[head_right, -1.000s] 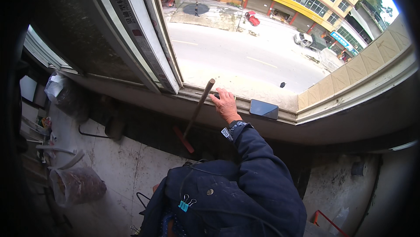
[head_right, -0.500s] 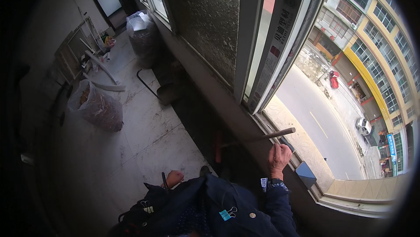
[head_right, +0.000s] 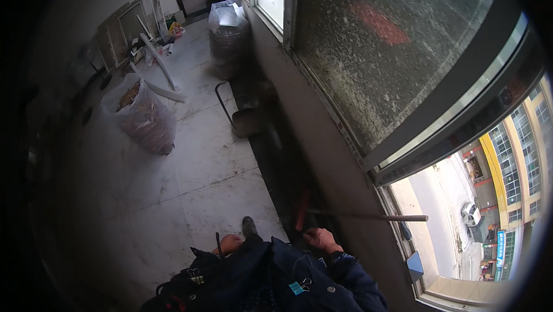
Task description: The person uses a screwdriver and a cloth to scrape and clean the window frame and sill. They repeatedly scrape along the frame, wipe with the cloth, and inspect the area. The person then closes the window and walks away from the window.
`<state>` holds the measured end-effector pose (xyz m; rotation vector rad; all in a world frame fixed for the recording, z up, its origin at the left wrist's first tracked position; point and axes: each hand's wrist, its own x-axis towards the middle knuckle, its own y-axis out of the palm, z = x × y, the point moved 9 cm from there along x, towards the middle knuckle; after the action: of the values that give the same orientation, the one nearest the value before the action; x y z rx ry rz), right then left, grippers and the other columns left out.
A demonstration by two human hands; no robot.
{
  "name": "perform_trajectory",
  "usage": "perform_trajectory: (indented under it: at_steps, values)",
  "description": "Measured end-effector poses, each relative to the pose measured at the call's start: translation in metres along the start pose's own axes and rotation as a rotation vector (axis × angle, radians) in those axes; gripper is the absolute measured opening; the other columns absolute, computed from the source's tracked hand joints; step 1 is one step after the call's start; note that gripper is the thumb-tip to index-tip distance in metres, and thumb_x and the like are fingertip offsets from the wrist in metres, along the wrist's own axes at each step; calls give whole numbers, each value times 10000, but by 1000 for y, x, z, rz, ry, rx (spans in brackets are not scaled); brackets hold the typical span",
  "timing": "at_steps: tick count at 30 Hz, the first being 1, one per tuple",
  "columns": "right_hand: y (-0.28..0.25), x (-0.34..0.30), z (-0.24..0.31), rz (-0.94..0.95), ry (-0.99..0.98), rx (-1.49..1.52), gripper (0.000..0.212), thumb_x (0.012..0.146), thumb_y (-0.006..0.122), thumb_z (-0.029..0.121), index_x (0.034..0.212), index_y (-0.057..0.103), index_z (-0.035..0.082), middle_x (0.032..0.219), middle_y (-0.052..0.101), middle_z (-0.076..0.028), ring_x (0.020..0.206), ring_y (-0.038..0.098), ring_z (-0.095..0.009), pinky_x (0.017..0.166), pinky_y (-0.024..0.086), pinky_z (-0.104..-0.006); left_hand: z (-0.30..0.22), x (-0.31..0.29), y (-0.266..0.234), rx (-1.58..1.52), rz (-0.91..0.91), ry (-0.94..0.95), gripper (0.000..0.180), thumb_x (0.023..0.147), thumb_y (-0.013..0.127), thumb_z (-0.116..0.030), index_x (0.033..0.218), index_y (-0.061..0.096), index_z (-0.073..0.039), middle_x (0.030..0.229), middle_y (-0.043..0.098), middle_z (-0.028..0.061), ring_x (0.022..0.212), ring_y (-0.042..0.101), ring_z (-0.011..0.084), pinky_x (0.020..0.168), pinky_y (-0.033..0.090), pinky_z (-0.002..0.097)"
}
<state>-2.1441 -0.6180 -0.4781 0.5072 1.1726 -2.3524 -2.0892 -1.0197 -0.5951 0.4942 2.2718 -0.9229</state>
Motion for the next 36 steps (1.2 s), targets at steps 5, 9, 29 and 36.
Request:
perform_trajectory:
  at_steps: [5,9,29,36]
  values:
    - [30,83,42,0,124,-46,429,911,644,502,1124,769,151,1093,756,-152,1048,709,-377,916,563,-480,117,36,-60,-379,-99,-162,346,824,608,-330,898,788,-44,825,726,239,784,735,365,738,574,468]
    - [49,145,110,128,50,-52,379,910,627,428,1105,777,139,1087,760,-160,1054,711,-374,922,562,-474,187,48,-135,-269,-345,-143,292,836,681,-309,863,788,-38,864,752,205,849,742,383,736,585,456]
    - [53,512,342,268,-91,-182,306,877,562,278,973,772,76,976,731,-225,967,697,-444,854,562,-502,203,113,-382,-590,-326,-371,279,894,569,-186,925,731,39,803,754,124,632,704,186,554,533,312]
    - [3,675,493,184,-318,-233,278,900,560,271,959,763,91,961,738,-199,946,700,-420,830,568,-502,218,184,-551,-870,-550,-376,260,969,604,-220,1042,715,3,819,758,104,643,704,162,533,506,287]
